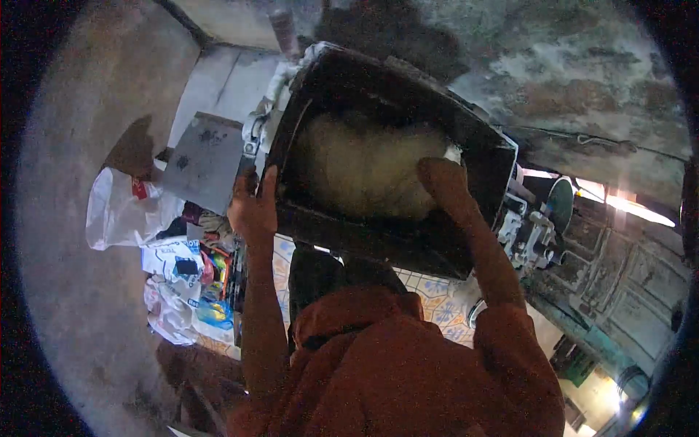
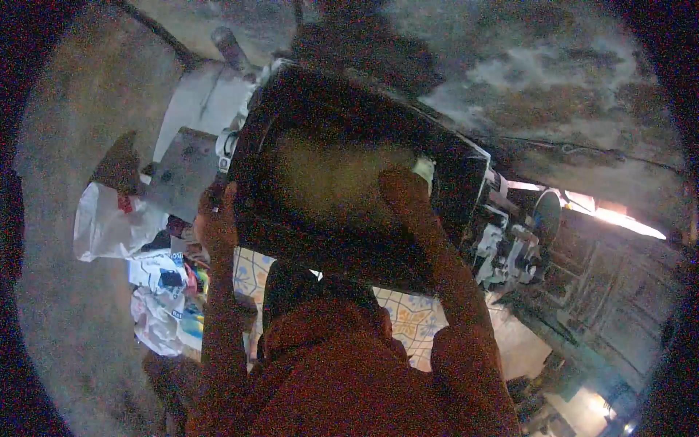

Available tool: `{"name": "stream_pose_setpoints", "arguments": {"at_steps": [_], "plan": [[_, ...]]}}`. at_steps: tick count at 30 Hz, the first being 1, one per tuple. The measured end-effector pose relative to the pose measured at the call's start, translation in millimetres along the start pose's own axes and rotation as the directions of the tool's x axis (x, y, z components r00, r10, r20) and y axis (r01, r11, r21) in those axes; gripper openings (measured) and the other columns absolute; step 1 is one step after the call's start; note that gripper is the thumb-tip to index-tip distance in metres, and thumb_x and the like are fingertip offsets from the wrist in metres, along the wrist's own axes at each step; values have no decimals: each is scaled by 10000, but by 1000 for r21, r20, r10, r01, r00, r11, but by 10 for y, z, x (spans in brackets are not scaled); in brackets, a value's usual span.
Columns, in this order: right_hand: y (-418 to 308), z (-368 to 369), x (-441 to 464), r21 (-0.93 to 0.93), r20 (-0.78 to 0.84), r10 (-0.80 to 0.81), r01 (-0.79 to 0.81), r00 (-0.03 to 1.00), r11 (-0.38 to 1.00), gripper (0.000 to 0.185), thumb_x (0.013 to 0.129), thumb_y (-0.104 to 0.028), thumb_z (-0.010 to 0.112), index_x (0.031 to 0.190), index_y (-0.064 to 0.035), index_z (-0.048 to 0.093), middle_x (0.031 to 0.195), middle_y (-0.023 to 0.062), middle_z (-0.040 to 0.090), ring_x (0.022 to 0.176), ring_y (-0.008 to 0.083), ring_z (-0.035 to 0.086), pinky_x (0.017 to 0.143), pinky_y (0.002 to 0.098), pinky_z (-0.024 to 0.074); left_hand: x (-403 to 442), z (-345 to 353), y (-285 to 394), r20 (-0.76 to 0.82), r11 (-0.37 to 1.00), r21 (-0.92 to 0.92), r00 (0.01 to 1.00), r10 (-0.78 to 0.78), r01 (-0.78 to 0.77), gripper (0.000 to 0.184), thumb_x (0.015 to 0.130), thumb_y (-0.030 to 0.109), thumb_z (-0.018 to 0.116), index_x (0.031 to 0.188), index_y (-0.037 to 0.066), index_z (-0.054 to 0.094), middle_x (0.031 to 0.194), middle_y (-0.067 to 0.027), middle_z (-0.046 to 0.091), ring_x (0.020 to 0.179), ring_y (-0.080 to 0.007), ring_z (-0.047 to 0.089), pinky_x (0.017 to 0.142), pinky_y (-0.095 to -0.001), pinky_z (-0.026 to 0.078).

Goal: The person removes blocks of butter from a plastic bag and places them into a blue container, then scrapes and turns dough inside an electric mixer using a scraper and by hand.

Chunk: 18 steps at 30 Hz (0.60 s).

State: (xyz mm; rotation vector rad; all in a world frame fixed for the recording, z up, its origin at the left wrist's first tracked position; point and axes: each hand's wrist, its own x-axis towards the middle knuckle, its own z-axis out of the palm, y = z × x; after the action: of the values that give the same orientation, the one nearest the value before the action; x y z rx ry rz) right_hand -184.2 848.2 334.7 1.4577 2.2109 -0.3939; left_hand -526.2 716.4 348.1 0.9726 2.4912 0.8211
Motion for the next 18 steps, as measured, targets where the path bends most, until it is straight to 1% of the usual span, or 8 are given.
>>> {"name": "stream_pose_setpoints", "arguments": {"at_steps": [3,5,6,8,12,13,14,18], "plan": [[53,-221,-514,123,-46,-6,11,999,992,256,932,-272,539,965,-42,644,850,183,670,784,360,676,756,490,538,-44,-61,132,-8,999,-2,999,35,-35,541,818,472,729,1109,21,669,1045,-209,692,989,-361,669,876,-437,500],[160,-242,-638,155,33,137,-140,990,978,199,918,-250,559,966,-80,650,877,181,674,802,376,675,767,499,536,-42,2,36,-12,999,-20,999,44,-44,532,820,471,728,1099,21,670,1038,-205,694,981,-359,671,870,-437,501],[246,-108,-670,155,32,136,-139,990,978,199,918,-250,559,966,-80,650,877,181,674,802,376,675,767,499,536,-28,4,28,-19,998,-32,998,60,-60,525,822,469,727,1090,21,671,1031,-202,696,973,-358,673,865,-437,503],[403,287,-705,147,0,66,-65,998,987,248,888,-248,604,1092,-110,631,1050,185,664,911,379,666,812,502,528,-23,-6,45,-9,998,-36,999,49,-50,522,822,476,727,1087,30,670,1034,-199,696,980,-354,672,865,-438,501],[-75,526,-715,217,-64,-33,46,997,975,398,862,-225,628,1242,-125,564,1226,181,599,1015,375,636,849,496,520,-25,-28,65,5,999,10,999,36,-36,517,837,475,710,1099,32,668,1039,-204,692,979,-371,666,857,-452,498],[-110,826,-614,25,-240,-225,238,944,971,452,854,-214,629,1287,-129,531,1274,175,567,1054,366,621,860,491,518,-24,-35,81,18,1000,-9,1000,6,-6,519,839,477,706,1104,33,669,1038,-205,691,972,-378,665,850,-458,498],[-151,994,-546,-196,-365,-429,383,826,903,508,846,-203,629,1332,-133,499,1323,169,536,1093,358,607,871,485,516,-11,-23,60,19,1000,-9,1000,4,-4,519,839,477,706,1104,33,669,1038,-205,691,972,-378,665,850,-458,498],[-263,893,-204,-166,-384,-324,281,864,945,477,840,-137,603,1310,-128,519,1284,168,569,1077,356,621,851,479,526,-6,-30,13,-22,997,16,997,73,-73,563,823,514,704,1132,44,668,1023,-193,696,945,-383,667,827,-465,500]]}}
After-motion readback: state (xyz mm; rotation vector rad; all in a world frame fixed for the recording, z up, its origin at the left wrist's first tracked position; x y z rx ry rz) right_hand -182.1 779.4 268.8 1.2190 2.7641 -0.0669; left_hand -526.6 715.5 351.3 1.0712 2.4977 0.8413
